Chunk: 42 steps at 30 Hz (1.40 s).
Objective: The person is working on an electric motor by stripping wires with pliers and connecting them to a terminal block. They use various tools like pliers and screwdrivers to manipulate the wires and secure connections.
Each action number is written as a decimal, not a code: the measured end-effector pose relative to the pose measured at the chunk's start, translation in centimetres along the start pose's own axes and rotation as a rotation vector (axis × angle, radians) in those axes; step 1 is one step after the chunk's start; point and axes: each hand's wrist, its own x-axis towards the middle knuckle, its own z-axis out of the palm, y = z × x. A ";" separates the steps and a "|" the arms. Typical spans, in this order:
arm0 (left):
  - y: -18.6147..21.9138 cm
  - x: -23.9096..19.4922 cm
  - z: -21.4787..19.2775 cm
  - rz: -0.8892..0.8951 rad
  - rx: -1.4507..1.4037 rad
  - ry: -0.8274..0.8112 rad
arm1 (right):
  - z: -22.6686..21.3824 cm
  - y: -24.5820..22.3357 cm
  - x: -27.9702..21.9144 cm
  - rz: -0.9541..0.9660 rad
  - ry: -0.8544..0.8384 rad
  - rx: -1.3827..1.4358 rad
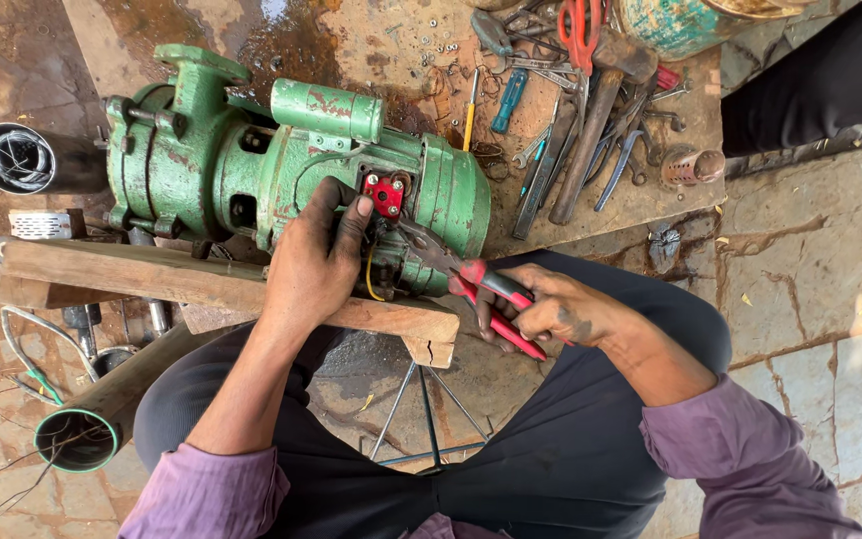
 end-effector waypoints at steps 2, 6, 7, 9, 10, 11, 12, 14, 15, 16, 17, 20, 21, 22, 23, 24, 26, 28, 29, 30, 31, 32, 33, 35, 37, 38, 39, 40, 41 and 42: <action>0.1 0.0 0.0 0.001 -0.009 0.005 | -0.1 -0.2 -0.3 0.012 -0.004 0.022; 0.9 -0.3 -0.2 -0.020 -0.024 0.036 | -1.0 0.7 -0.7 -0.098 -0.015 -0.096; 1.1 -0.4 -0.2 -0.030 -0.017 0.042 | -1.1 0.9 -0.7 -0.047 0.046 -0.073; 1.5 -0.4 -0.2 -0.050 -0.002 0.049 | -0.9 1.0 -1.0 0.055 0.169 -0.024; 1.6 -0.5 -0.2 -0.054 -0.007 0.062 | -0.9 0.7 -1.2 0.050 0.130 -0.003; 1.8 -0.4 -0.2 -0.054 -0.015 0.076 | -1.0 0.2 -1.3 0.043 0.094 0.016; 2.0 -0.4 -0.1 -0.053 -0.022 0.089 | -1.0 -0.2 -1.3 0.036 0.057 0.035; 2.4 -0.4 -0.2 -0.057 0.001 0.104 | -0.6 -0.8 -0.9 -0.048 -0.052 -0.032; 2.5 -0.4 -0.2 -0.059 0.013 0.110 | -0.3 -1.1 -0.8 -0.090 -0.105 -0.064; 2.7 -0.3 -0.2 -0.042 0.014 0.131 | -0.2 -1.3 -0.7 -0.068 -0.082 -0.056; 2.8 -0.2 -0.1 -0.027 0.014 0.148 | 0.0 -1.3 -0.8 -0.042 -0.057 -0.043; 3.0 0.1 -0.1 0.056 0.036 0.173 | 0.3 -1.2 -0.7 -0.033 -0.054 -0.071; 3.1 0.3 -0.1 0.092 0.049 0.180 | 0.3 -1.3 -0.7 -0.043 -0.066 -0.094; 3.3 0.4 -0.1 0.078 0.053 0.174 | 0.4 -1.4 -0.7 -0.015 -0.048 -0.085; 3.5 0.5 0.0 0.065 0.060 0.165 | 0.7 -1.4 -0.6 0.012 -0.028 -0.074; 3.7 0.5 0.0 0.052 0.066 0.156 | 0.9 -1.4 -0.4 0.038 -0.009 -0.062; 4.1 0.6 0.3 0.140 0.088 0.147 | 1.1 -1.3 -0.1 0.014 -0.028 -0.034; 4.4 0.6 0.6 0.179 0.078 0.108 | 1.1 -1.0 0.3 -0.001 -0.029 -0.035; 4.5 0.8 0.7 0.176 0.059 0.076 | 1.0 -0.8 0.6 -0.007 -0.021 -0.051; 4.5 0.8 0.7 0.173 0.040 0.044 | 0.9 -0.5 0.7 -0.013 -0.013 -0.067; 4.5 0.7 0.8 0.189 0.002 -0.007 | 0.8 -0.2 0.9 -0.073 -0.031 -0.113; 4.4 0.7 0.9 0.205 -0.036 -0.059 | 0.8 0.0 1.3 -0.132 -0.050 -0.159; 4.1 0.5 1.0 0.218 -0.074 -0.112 | 0.8 0.2 1.4 -0.189 -0.070 -0.203; 3.6 0.2 1.3 0.415 -0.025 -0.038 | 0.8 0.2 1.5 -0.070 -0.005 -0.204; 3.2 -0.3 1.7 0.432 0.025 0.002 | 1.1 0.0 1.0 -0.028 -0.004 -0.186; 3.1 -0.5 1.9 0.353 0.048 0.006 | 1.1 -0.2 0.5 -0.046 -0.034 -0.170; 3.1 -0.6 2.2 0.273 0.070 0.010 | 1.1 -0.3 0.1 -0.063 -0.064 -0.155; 3.1 -0.7 2.6 0.212 0.057 0.024 | 1.2 -0.4 -0.2 -0.089 -0.085 -0.170; 3.0 -0.8 3.1 0.149 0.044 0.039 | 1.2 -0.4 -0.3 -0.113 -0.110 -0.185; 2.9 -0.9 3.4 0.086 0.030 0.054 | 1.1 -0.4 -0.6 -0.136 -0.134 -0.200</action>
